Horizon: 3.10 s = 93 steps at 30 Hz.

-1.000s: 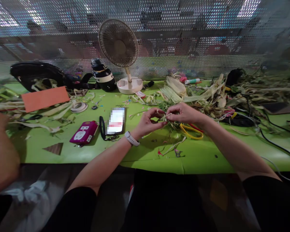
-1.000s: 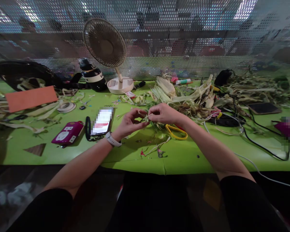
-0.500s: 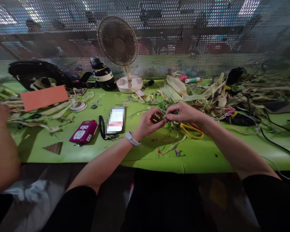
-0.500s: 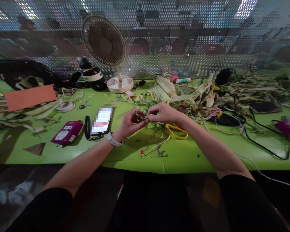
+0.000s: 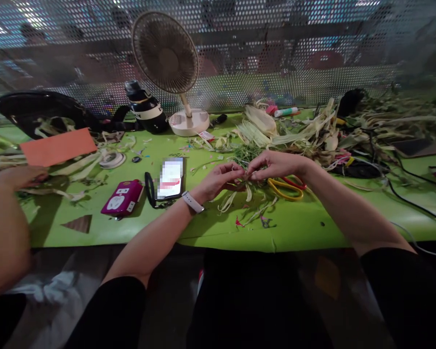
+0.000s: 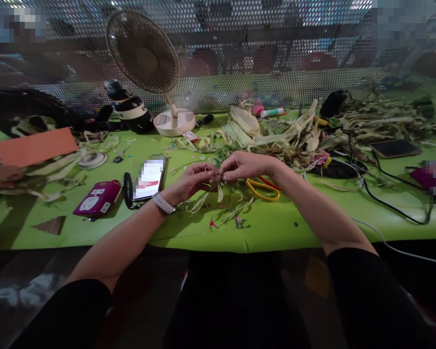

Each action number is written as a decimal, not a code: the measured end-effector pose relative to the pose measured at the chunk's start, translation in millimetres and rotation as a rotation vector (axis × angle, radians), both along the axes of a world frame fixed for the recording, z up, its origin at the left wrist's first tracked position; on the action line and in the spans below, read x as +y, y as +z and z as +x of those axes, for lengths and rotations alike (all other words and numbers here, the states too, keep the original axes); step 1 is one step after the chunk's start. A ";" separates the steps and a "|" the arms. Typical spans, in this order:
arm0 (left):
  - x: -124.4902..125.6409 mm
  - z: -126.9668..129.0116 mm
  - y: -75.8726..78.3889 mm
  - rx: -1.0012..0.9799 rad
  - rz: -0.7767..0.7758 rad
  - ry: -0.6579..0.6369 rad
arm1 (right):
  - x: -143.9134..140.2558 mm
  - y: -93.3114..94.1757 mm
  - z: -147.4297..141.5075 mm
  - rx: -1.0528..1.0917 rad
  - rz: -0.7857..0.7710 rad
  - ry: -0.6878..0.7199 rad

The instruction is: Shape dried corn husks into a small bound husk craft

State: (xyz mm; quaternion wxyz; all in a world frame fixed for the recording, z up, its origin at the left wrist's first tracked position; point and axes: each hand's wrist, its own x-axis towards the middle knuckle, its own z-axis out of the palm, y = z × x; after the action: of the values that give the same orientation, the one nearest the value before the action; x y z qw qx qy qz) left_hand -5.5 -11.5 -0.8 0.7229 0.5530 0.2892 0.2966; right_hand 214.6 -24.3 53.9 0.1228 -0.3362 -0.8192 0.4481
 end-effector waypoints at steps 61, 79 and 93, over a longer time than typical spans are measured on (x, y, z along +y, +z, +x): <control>-1.9 3.8 -9.1 0.037 0.181 0.078 | -2.2 -1.2 -0.6 -0.168 0.527 -0.043; 2.5 5.5 -11.8 -0.047 0.180 0.119 | -5.8 -0.2 -7.7 -0.199 0.508 -0.166; 7.2 4.2 -11.8 -0.068 0.019 0.130 | -7.0 -11.3 -11.3 -0.352 0.772 -0.128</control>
State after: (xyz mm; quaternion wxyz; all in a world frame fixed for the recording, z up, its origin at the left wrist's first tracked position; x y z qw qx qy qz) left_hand -1.2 -4.3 -12.6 0.7061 0.5296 0.2970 0.3642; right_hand 203.4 -31.2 42.6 0.1255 -0.3873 -0.9127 0.0358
